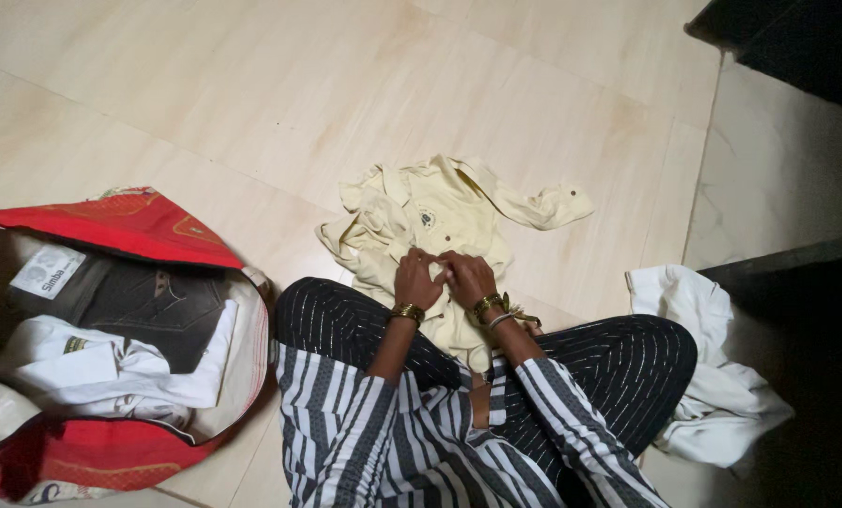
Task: The person buttons a shirt while sitting on the floor, then folds the sleeves inward and folds the bottom section of the shirt over itself.
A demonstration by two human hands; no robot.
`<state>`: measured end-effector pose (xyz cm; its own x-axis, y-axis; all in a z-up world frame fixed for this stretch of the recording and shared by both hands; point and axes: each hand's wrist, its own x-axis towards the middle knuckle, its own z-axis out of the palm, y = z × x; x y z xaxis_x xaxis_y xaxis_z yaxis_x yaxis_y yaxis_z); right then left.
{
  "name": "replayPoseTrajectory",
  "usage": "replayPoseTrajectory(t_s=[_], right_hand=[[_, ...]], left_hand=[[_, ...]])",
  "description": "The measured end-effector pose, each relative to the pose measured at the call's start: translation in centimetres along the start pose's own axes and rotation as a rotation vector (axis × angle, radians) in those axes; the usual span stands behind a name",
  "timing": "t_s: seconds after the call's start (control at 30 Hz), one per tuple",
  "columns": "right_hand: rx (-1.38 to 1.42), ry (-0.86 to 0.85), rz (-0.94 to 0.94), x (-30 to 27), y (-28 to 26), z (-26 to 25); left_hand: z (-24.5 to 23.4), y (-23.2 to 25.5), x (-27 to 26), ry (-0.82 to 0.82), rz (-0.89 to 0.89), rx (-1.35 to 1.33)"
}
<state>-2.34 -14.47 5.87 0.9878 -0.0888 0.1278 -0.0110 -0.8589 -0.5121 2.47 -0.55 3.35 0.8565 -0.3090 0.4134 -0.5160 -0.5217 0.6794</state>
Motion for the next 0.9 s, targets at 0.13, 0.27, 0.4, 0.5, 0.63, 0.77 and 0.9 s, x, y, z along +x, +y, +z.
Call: replayPoseTrajectory(t_s=[0.13, 0.27, 0.4, 0.5, 0.63, 0.77, 0.9], right_hand=[[0.062, -0.010, 0.032, 0.4, 0.6, 1.1], [-0.055, -0.017, -0.141, 0.6, 1.3, 1.6], [0.033, 0.054, -0.033, 0.3, 0.2, 1.0], [0.348, 0.036, 0.220, 1.0, 0.3, 0.5], [0.795, -0.014, 0.259, -0.4, 0.3, 2.2], [0.856, -0.057, 0.317, -1.1, -0.2, 4.7], [1.009, -0.071, 0.340, -2.0, 0.5, 5.3]], left_hand=[[2.9, -3.4, -1.8, -0.220, -0.174, 0.145], [3.1, -3.6, -2.5, -0.131, -0.254, 0.105], [0.4, -1.4, -2.0, -0.013, -0.331, 0.019], [-2.5, -0.5, -1.5, 0.056, -0.289, -0.040], [-4.9, -0.4, -3.2, 0.014, -0.369, -0.256], [-4.3, -2.3, -4.8, -0.105, -0.467, -0.637], [-1.9, -3.5, -5.2, -0.153, -0.449, -0.460]])
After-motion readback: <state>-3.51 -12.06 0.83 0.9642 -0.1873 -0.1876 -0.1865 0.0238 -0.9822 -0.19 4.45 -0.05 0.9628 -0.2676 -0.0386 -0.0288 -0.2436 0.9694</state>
